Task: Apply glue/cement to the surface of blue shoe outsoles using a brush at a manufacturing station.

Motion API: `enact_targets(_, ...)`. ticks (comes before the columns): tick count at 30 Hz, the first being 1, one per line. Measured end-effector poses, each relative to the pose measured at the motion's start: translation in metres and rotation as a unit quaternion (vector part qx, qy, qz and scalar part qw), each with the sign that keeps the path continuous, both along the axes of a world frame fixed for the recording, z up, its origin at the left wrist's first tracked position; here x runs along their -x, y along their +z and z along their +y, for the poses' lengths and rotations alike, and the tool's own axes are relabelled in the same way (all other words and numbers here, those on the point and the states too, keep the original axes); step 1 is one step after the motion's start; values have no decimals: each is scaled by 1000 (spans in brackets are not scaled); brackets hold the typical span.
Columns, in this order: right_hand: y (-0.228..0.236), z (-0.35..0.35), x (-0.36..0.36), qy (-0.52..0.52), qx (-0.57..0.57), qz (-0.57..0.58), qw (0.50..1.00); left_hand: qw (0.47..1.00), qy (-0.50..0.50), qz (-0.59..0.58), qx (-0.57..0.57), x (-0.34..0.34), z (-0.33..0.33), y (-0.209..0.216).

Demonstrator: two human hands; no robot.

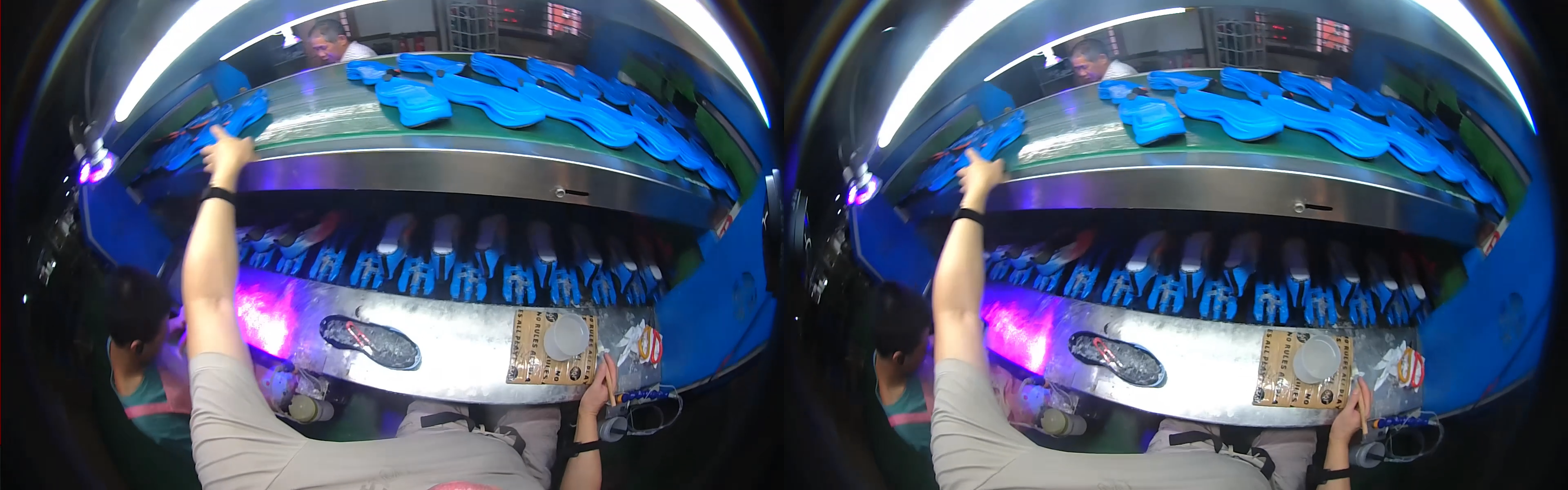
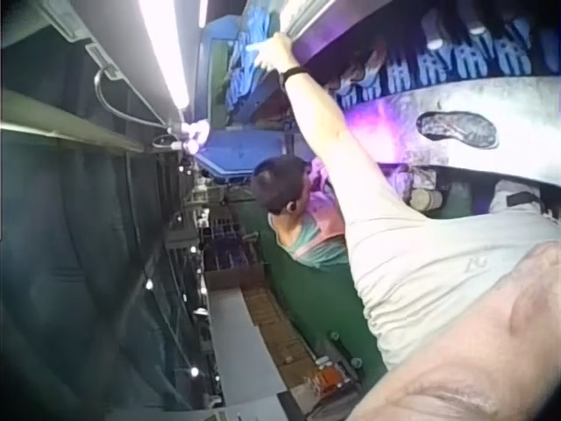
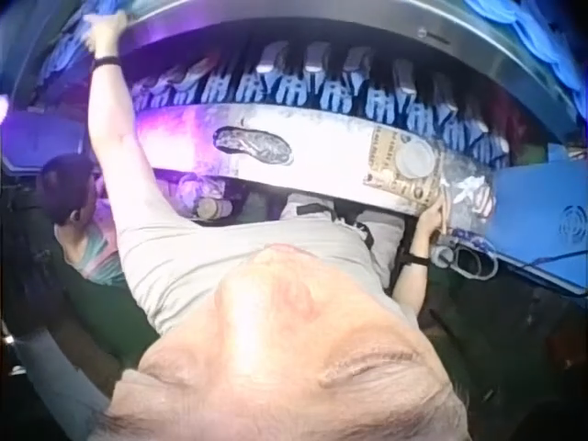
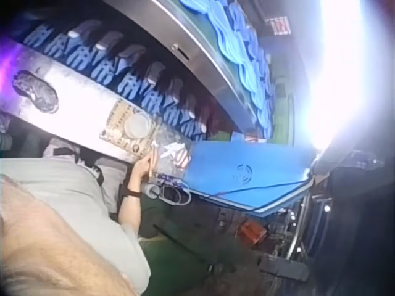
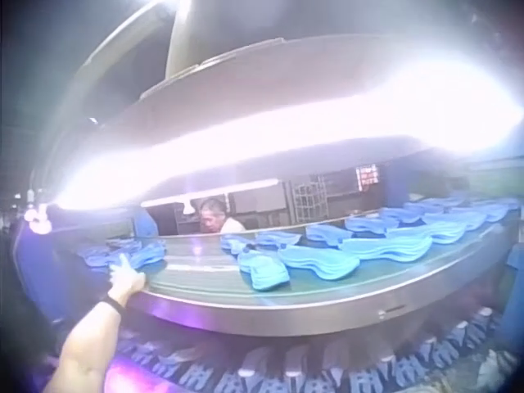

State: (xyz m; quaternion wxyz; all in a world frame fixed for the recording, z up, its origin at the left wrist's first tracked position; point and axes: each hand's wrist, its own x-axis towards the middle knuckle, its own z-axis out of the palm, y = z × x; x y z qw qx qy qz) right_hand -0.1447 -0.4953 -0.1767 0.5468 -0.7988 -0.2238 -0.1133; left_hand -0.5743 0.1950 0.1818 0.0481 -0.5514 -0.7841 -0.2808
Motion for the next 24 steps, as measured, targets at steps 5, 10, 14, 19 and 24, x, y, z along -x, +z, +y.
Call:
enact_targets(5,5,3,1,-2,33,-4,999,995,-57,72,38,84,80,-1)
enact_targets(10,9,8,7,-10,-1,16,1000,981,-115,158,-11,89,110,-13)
enact_targets(14,10,5,10,-8,-24,9,1000,976,-148,93,-133,110,93,-20)
enact_targets(19,-1,2,3,2,-63,17,998,956,-151,13,-253,81,17,-33)
enact_targets(24,14,5,-10,50,-171,164,970,788,-328,-421,-308,94,-65,-65)
